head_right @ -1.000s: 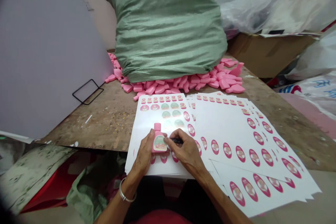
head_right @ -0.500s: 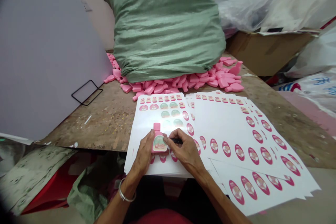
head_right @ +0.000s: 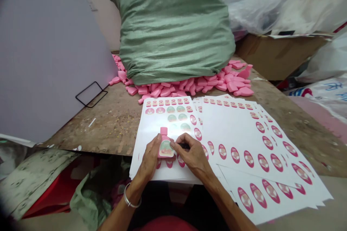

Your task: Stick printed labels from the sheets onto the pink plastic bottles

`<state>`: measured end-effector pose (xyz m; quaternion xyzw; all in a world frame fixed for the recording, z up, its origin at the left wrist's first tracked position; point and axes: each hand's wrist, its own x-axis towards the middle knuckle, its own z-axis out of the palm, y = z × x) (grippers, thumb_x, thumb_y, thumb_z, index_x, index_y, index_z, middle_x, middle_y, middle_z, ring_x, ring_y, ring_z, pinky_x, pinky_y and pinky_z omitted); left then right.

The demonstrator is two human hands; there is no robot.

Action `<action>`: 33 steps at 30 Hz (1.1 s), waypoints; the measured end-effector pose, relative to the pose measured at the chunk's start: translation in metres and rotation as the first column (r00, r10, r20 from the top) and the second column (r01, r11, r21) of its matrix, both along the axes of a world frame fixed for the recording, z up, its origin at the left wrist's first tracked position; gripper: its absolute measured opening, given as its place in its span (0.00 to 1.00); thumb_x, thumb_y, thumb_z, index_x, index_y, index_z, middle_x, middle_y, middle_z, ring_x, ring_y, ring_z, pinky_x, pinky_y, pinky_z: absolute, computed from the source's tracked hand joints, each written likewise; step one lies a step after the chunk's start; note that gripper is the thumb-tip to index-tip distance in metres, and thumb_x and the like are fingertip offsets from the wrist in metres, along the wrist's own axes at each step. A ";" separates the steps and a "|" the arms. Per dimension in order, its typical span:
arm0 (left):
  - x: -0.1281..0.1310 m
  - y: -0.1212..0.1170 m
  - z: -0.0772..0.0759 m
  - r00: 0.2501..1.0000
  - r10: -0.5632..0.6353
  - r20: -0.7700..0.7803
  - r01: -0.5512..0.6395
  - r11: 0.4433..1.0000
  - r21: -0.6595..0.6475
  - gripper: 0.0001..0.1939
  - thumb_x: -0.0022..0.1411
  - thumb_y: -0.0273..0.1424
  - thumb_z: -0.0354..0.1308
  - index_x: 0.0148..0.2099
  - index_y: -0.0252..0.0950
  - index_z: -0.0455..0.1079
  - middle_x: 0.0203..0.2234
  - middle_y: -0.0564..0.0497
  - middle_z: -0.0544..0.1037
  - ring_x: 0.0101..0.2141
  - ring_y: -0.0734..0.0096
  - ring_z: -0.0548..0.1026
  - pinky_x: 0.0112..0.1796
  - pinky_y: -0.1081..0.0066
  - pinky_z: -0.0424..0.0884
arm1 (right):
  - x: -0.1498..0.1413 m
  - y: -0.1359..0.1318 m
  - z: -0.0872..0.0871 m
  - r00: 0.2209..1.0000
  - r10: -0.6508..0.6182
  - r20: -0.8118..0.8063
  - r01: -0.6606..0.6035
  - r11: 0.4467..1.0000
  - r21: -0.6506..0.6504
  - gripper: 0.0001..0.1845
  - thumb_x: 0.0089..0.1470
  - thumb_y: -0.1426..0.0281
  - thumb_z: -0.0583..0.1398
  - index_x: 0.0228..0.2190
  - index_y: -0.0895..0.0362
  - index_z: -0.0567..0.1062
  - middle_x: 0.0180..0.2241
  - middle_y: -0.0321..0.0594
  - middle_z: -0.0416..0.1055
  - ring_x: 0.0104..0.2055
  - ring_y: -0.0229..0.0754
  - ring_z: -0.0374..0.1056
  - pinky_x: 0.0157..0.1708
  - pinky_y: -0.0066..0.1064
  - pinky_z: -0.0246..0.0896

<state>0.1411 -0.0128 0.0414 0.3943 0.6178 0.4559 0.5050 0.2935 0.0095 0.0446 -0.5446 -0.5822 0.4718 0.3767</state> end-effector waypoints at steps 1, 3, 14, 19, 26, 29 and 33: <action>0.000 0.000 0.000 1.000 -0.023 0.009 0.023 1.000 0.017 0.22 0.63 0.49 0.49 0.38 0.36 0.74 0.38 0.45 0.77 0.42 0.62 0.72 0.46 0.69 0.65 | 0.000 0.000 0.000 1.000 -0.005 -0.002 0.005 1.000 -0.001 0.20 0.47 0.52 0.63 0.24 0.56 0.67 0.19 0.31 0.63 0.21 0.33 0.58 0.24 0.27 0.56; 0.001 0.000 0.001 0.998 -0.047 0.029 0.045 0.998 0.046 0.23 0.64 0.49 0.48 0.36 0.36 0.72 0.33 0.47 0.77 0.36 0.65 0.72 0.41 0.70 0.67 | 0.000 0.000 -0.001 1.000 -0.005 -0.008 0.005 1.000 -0.007 0.20 0.47 0.52 0.63 0.24 0.56 0.67 0.19 0.31 0.63 0.21 0.33 0.58 0.24 0.26 0.56; 0.002 0.001 0.002 0.989 -0.091 0.118 0.076 0.988 0.131 0.21 0.64 0.48 0.49 0.33 0.35 0.69 0.26 0.51 0.72 0.30 0.70 0.68 0.32 0.74 0.65 | 0.000 -0.002 0.000 0.999 0.029 -0.019 -0.029 0.999 -0.036 0.20 0.48 0.52 0.62 0.25 0.56 0.67 0.19 0.31 0.64 0.20 0.33 0.59 0.24 0.27 0.57; 0.003 0.001 0.004 0.988 -0.095 0.120 0.081 0.990 0.116 0.21 0.63 0.49 0.49 0.33 0.35 0.68 0.26 0.51 0.72 0.31 0.69 0.68 0.33 0.73 0.65 | 0.001 -0.002 0.001 0.999 0.035 -0.019 -0.036 0.999 -0.034 0.20 0.49 0.52 0.62 0.25 0.56 0.67 0.19 0.31 0.63 0.21 0.33 0.59 0.24 0.27 0.58; 0.003 0.001 0.003 0.982 -0.125 0.142 0.105 0.984 0.144 0.21 0.65 0.48 0.47 0.33 0.35 0.66 0.25 0.52 0.69 0.29 0.71 0.67 0.33 0.73 0.65 | 0.000 -0.003 -0.002 0.999 0.032 -0.028 -0.033 0.999 -0.042 0.19 0.49 0.53 0.62 0.26 0.56 0.66 0.19 0.31 0.63 0.21 0.33 0.58 0.24 0.27 0.57; 0.002 0.001 0.001 0.978 -0.138 0.159 0.114 0.982 0.152 0.21 0.65 0.48 0.47 0.33 0.35 0.65 0.24 0.53 0.69 0.28 0.72 0.66 0.32 0.73 0.64 | 0.000 -0.004 -0.001 0.999 0.021 -0.024 -0.022 0.999 -0.039 0.19 0.49 0.53 0.62 0.25 0.55 0.66 0.19 0.30 0.62 0.21 0.32 0.57 0.24 0.27 0.56; 0.001 0.000 0.000 0.977 -0.136 0.167 0.109 0.981 0.162 0.20 0.65 0.47 0.47 0.32 0.35 0.65 0.24 0.54 0.67 0.26 0.74 0.64 0.31 0.74 0.63 | -0.002 -0.005 0.000 0.999 0.028 -0.021 -0.028 0.999 -0.035 0.20 0.49 0.52 0.62 0.25 0.55 0.66 0.18 0.29 0.62 0.20 0.32 0.57 0.24 0.26 0.56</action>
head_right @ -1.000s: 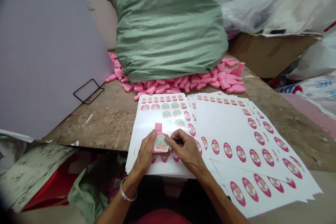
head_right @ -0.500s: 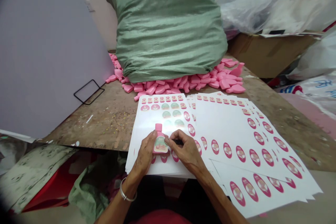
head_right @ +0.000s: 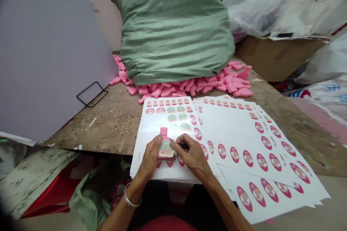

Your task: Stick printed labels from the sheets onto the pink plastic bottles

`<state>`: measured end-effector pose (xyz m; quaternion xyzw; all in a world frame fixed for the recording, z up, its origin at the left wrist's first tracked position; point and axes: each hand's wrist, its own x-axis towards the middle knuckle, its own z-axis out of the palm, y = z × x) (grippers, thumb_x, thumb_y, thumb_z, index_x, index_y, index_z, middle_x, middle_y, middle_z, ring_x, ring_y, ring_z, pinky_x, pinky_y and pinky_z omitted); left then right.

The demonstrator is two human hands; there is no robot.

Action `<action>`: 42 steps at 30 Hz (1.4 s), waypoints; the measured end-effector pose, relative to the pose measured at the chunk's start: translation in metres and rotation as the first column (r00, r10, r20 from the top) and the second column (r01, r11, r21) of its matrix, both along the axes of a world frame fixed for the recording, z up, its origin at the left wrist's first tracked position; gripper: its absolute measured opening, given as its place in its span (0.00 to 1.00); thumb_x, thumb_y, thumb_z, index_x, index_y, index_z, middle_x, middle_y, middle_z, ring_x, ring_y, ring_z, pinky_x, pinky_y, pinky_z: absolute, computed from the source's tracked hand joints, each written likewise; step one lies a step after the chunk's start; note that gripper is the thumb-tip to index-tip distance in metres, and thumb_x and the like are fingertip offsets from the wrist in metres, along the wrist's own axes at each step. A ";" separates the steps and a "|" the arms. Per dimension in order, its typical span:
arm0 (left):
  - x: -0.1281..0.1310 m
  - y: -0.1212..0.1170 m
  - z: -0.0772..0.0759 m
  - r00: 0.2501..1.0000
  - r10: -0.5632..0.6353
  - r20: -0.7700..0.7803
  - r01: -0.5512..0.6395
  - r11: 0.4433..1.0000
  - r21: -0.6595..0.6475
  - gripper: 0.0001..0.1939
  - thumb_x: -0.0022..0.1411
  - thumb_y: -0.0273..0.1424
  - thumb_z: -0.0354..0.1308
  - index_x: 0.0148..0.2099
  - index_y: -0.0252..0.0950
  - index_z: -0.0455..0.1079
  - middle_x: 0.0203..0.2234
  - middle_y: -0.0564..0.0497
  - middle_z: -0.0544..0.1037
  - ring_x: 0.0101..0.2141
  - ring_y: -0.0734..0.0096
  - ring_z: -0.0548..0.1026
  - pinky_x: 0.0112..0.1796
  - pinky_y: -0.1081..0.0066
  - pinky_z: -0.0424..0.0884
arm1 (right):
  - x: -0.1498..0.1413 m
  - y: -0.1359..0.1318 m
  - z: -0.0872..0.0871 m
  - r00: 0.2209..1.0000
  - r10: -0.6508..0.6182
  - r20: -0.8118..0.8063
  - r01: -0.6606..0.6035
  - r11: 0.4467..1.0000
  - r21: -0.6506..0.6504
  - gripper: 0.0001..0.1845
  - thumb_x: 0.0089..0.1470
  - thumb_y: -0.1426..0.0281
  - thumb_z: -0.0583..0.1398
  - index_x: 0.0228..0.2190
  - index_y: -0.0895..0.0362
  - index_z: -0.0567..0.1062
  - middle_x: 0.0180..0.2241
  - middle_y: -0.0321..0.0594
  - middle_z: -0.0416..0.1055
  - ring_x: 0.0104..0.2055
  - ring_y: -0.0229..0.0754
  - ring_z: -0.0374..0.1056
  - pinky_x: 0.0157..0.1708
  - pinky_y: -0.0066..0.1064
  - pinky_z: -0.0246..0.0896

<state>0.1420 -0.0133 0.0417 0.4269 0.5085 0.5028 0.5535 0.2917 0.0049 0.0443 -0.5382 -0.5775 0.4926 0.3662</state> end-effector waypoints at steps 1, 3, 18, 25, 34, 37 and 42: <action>0.000 0.000 0.000 1.000 -0.001 -0.001 0.001 1.000 0.003 0.20 0.65 0.47 0.47 0.33 0.35 0.65 0.24 0.54 0.67 0.27 0.73 0.65 0.31 0.74 0.63 | -0.001 0.000 0.000 1.000 -0.007 -0.003 0.007 1.000 0.009 0.20 0.48 0.51 0.62 0.25 0.55 0.66 0.18 0.29 0.62 0.20 0.32 0.57 0.24 0.27 0.56; 0.000 -0.001 -0.001 1.000 -0.006 0.004 0.006 1.000 0.005 0.20 0.66 0.46 0.47 0.33 0.35 0.65 0.24 0.54 0.67 0.27 0.73 0.65 0.32 0.74 0.63 | -0.002 -0.001 0.001 1.000 -0.022 -0.001 0.022 0.999 0.028 0.21 0.48 0.51 0.62 0.25 0.55 0.66 0.18 0.30 0.61 0.20 0.33 0.56 0.24 0.27 0.55; -0.001 -0.001 0.005 0.992 0.069 -0.105 -0.082 0.989 -0.126 0.27 0.63 0.53 0.46 0.38 0.34 0.73 0.34 0.45 0.77 0.38 0.62 0.72 0.42 0.69 0.66 | 0.000 0.001 -0.001 1.000 -0.026 -0.008 0.026 1.000 0.001 0.22 0.47 0.50 0.62 0.24 0.55 0.66 0.19 0.31 0.62 0.21 0.33 0.57 0.24 0.27 0.56; 0.001 -0.001 -0.002 0.987 0.136 -0.086 -0.149 0.974 -0.168 0.26 0.60 0.53 0.52 0.40 0.34 0.73 0.37 0.43 0.77 0.41 0.60 0.74 0.42 0.67 0.68 | 0.003 0.002 0.001 0.998 0.013 -0.063 -0.018 0.998 -0.068 0.21 0.47 0.51 0.64 0.24 0.55 0.66 0.17 0.31 0.64 0.19 0.34 0.60 0.23 0.28 0.57; 0.002 0.004 0.003 0.981 0.006 0.196 0.038 0.974 -0.224 0.32 0.58 0.58 0.48 0.38 0.30 0.68 0.17 0.51 0.72 0.15 0.68 0.71 0.18 0.72 0.65 | 0.021 0.018 0.024 0.979 -0.031 -0.202 -0.005 0.984 -0.177 0.22 0.45 0.50 0.63 0.21 0.55 0.65 0.19 0.30 0.56 0.19 0.31 0.51 0.19 0.27 0.50; -0.002 0.004 0.009 0.956 -0.003 0.292 0.082 0.962 -0.262 0.35 0.56 0.59 0.48 0.39 0.27 0.69 0.18 0.46 0.74 0.16 0.66 0.74 0.17 0.72 0.66 | 0.028 0.021 0.027 0.999 -0.036 -0.041 0.036 0.999 -0.011 0.20 0.47 0.52 0.63 0.25 0.56 0.70 0.23 0.34 0.62 0.24 0.34 0.56 0.24 0.27 0.54; -0.002 0.003 0.006 0.950 0.026 0.311 0.049 0.972 -0.230 0.36 0.57 0.58 0.49 0.40 0.25 0.70 0.22 0.44 0.76 0.22 0.63 0.77 0.20 0.73 0.69 | 0.017 0.011 0.018 0.987 0.127 0.097 -0.129 0.991 0.021 0.18 0.51 0.53 0.60 0.34 0.54 0.74 0.29 0.36 0.69 0.28 0.37 0.61 0.28 0.28 0.59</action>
